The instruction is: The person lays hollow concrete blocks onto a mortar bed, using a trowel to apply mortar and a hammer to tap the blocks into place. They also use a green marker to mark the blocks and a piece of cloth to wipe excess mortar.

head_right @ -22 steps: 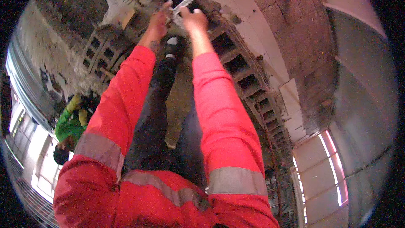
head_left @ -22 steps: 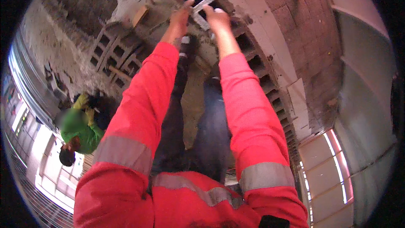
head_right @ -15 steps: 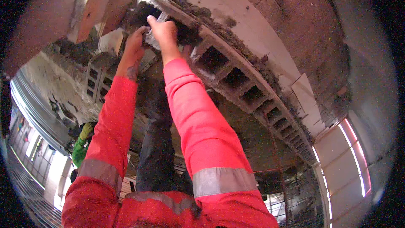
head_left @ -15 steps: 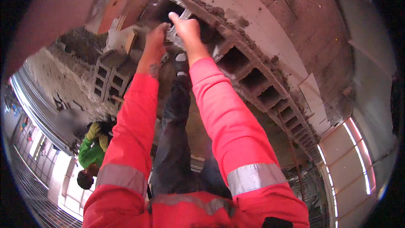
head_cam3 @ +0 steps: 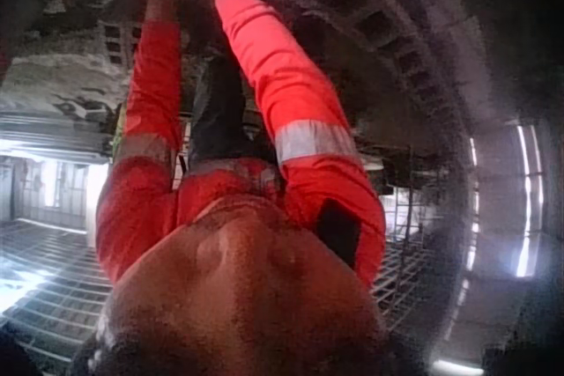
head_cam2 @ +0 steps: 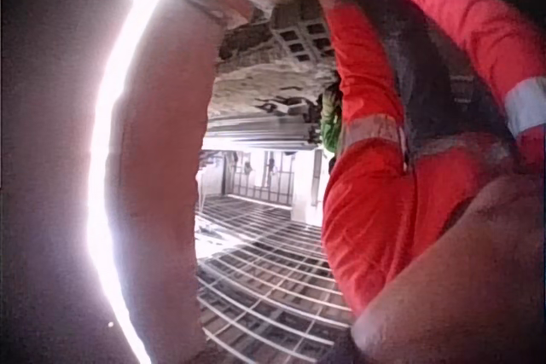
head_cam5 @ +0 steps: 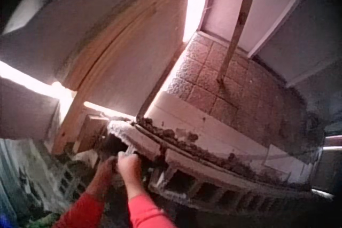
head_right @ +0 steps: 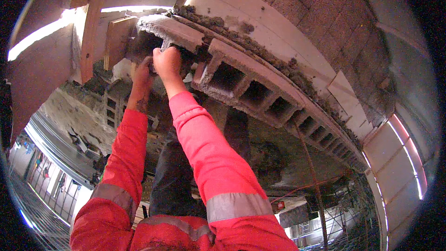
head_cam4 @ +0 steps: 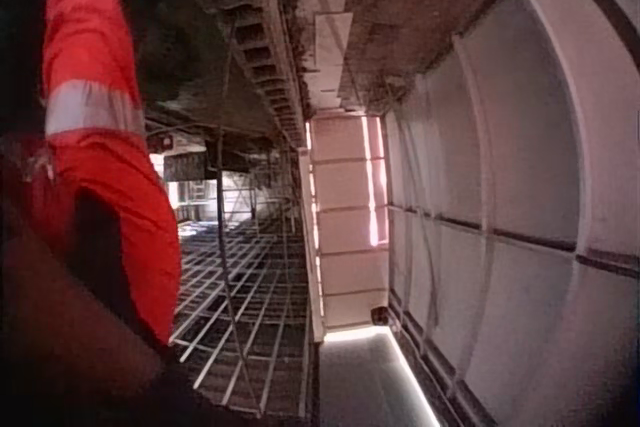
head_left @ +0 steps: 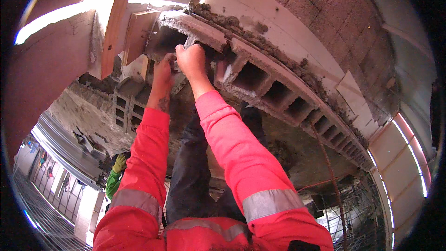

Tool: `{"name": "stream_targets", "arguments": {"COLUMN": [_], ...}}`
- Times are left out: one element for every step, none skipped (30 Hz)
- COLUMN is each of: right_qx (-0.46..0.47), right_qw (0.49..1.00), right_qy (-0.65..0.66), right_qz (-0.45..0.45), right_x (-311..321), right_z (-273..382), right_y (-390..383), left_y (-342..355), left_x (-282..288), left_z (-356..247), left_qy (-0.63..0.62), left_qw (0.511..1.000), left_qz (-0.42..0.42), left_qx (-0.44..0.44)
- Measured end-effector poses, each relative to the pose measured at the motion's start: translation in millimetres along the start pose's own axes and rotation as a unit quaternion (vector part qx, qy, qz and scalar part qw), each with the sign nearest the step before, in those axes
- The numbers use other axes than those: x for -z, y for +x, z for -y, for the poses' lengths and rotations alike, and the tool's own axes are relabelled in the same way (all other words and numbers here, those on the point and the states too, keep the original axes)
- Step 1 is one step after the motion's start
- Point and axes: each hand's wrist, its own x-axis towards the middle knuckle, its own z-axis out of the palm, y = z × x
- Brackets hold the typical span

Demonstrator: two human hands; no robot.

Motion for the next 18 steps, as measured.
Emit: {"name": "stream_targets", "arguments": {"right_qx": [0.009, 0.017, 0.023, 0.023, 0.023, 0.027, 0.031, 0.028, 0.025, 0.023, 0.024, 0.004, -0.013, -0.031, -0.031, -0.032, -0.033, -0.029], "right_qw": [1.0, 1.0, 1.0, 1.0, 1.0, 0.999, 0.999, 1.0, 1.0, 1.0, 1.0, 1.0, 1.0, 0.999, 0.999, 0.999, 0.999, 0.999], "right_qy": [-0.001, -0.002, -0.005, 0.005, 0.014, 0.023, 0.005, 0.003, 0.003, 0.003, 0.003, -0.014, -0.021, -0.029, -0.028, -0.027, -0.027, -0.031], "right_qz": [-0.004, -0.009, -0.011, -0.011, -0.01, -0.011, -0.004, -0.007, -0.009, -0.01, 0.003, -0.018, -0.016, -0.015, -0.01, -0.005, -0.001, 0.002], "right_x": [-1.8, -3.5, -3.9, -3.4, -1.9, -0.6, -0.8, -0.3, -1.7, -2.6, -1.3, -2.1, -0.6, 0.4, 0.5, 0.5, 1.1, 1.7], "right_z": [0.5, 0.9, 2.0, 2.7, 2.9, 3.3, 1.6, 0.9, 1.3, 1.6, 1.5, 1.6, 3.0, 4.4, 5.6, 6.7, 7.7, 5.9], "right_y": [-0.7, -1.0, -3.8, -5.6, -6.6, -6.0, -4.6, -3.5, -4.1, -4.0, -1.2, -0.2, 3.2, 5.2, 6.4, 7.1, 7.9, 9.8], "left_y": [-1.8, -3.3, -7.0, -10.2, -13.7, -14.4, -14.4, -14.3, -12.7, -10.1, -8.6, -10.8, -12.6, -14.9, -14.1, -13.5, -12.6, -15.5], "left_x": [0.7, 0.6, -0.6, -2.2, -3.1, -3.4, -3.7, -4.3, -1.9, -0.2, 1.8, 1.3, -5.3, -10.3, -11.2, -11.7, -13.0, -17.8], "left_z": [-0.5, -0.5, -0.1, 0.2, 0.4, -0.3, -1.2, -1.7, -2.4, -3.1, -3.3, -3.8, -7.0, -11.2, -11.3, -11.9, -12.2, -15.1], "left_qy": [-0.012, -0.025, -0.026, -0.027, -0.029, -0.025, -0.023, -0.02, 0.0, 0.02, 0.04, 0.045, 0.049, 0.053, 0.021, 0.023, 0.025, 0.028], "left_qw": [1.0, 1.0, 1.0, 1.0, 0.999, 1.0, 0.999, 0.999, 1.0, 1.0, 0.999, 0.998, 0.997, 0.996, 0.998, 0.999, 1.0, 1.0], "left_qz": [0.004, 0.008, 0.006, 0.004, 0.002, 0.011, 0.02, 0.028, 0.025, 0.022, 0.019, 0.034, 0.052, 0.069, 0.057, 0.034, 0.011, -0.012], "left_qx": [0.006, 0.013, 0.013, 0.013, 0.014, 0.015, 0.016, 0.017, 0.013, 0.009, 0.005, 0.006, 0.004, 0.003, -0.005, -0.004, -0.004, -0.001]}}
